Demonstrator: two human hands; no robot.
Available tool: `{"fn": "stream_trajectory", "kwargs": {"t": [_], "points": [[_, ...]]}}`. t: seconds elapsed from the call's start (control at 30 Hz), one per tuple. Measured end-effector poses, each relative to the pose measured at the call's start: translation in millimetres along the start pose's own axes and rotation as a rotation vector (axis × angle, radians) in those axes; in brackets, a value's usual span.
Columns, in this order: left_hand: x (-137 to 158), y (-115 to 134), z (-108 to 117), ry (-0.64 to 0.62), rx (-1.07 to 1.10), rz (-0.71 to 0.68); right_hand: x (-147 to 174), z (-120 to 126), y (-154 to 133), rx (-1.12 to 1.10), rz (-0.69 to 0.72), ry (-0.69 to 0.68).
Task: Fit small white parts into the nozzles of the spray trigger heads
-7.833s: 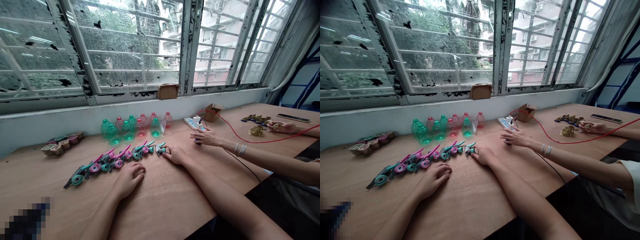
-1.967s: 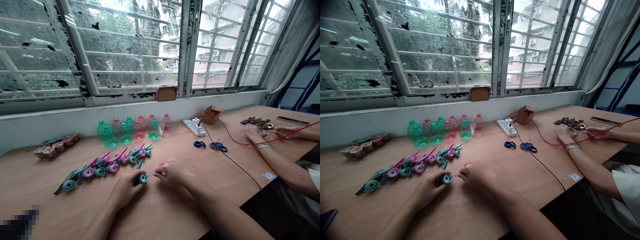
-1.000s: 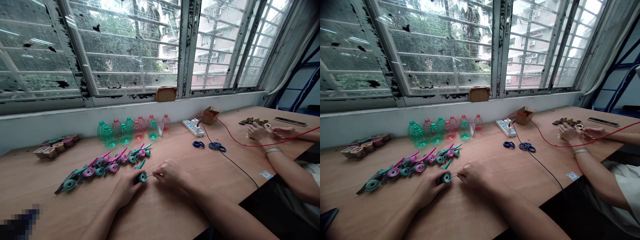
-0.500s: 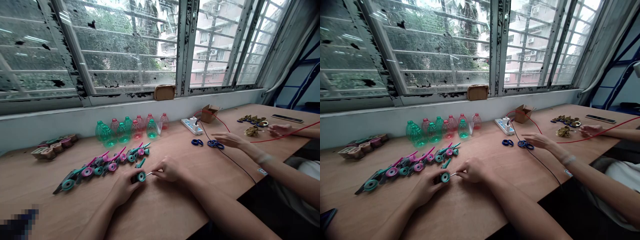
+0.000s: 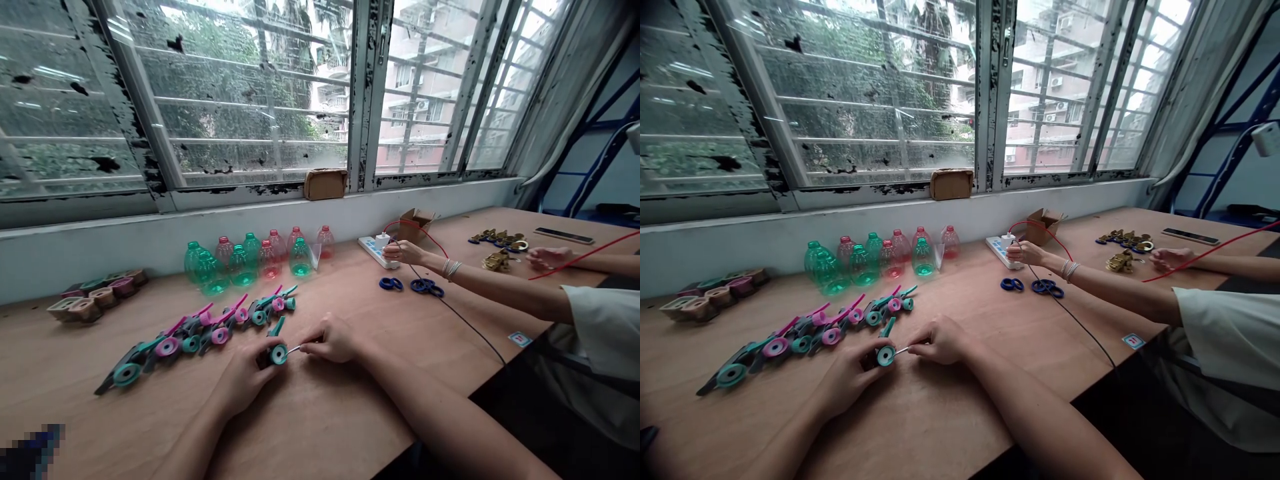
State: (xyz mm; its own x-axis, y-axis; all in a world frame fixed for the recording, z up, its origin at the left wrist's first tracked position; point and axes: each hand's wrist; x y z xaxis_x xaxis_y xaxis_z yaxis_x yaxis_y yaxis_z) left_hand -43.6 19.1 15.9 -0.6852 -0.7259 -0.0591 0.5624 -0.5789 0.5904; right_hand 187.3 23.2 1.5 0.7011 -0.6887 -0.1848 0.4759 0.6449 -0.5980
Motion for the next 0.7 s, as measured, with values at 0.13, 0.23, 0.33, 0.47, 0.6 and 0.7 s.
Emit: {"fn": "stream_trajectory", "kwargs": {"t": [0.13, 0.23, 0.33, 0.47, 0.6, 0.7], "points": [[-0.7, 0.1, 0.5, -0.007, -0.053, 0.028, -0.1, 2.0, -0.2, 0.029, -0.019, 0.035], [-0.9, -0.9, 0.9, -0.012, -0.064, 0.031, 0.5, 3.6, 0.0, 0.035, -0.038, 0.029], [-1.2, -1.5, 0.5, -0.019, -0.062, 0.032, 1.8, 5.0, -4.6, 0.108, -0.068, 0.026], [-1.9, -0.9, -1.6, 0.003, -0.09, 0.05, 4.0, 7.3, -20.3, 0.393, -0.169, 0.066], [-1.5, -1.2, -4.0, 0.019, -0.147, 0.06, 5.1, 8.3, -35.2, 0.614, -0.233, 0.039], [-0.8, -3.6, -5.0, 0.006, -0.204, 0.043, 4.6, 7.4, -39.2, 0.671, -0.23, 0.014]]}}
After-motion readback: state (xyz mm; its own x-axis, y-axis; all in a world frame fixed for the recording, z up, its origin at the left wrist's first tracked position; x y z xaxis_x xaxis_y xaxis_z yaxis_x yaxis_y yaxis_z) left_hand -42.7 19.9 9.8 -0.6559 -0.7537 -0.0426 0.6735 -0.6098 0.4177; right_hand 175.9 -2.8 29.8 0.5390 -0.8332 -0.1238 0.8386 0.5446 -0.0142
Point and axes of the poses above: each hand's wrist, its own x-axis away from the middle knuckle, its own z-axis out of the back of the hand, y = z × x, and after that the axes turned 15 degrees about -y, right-handed
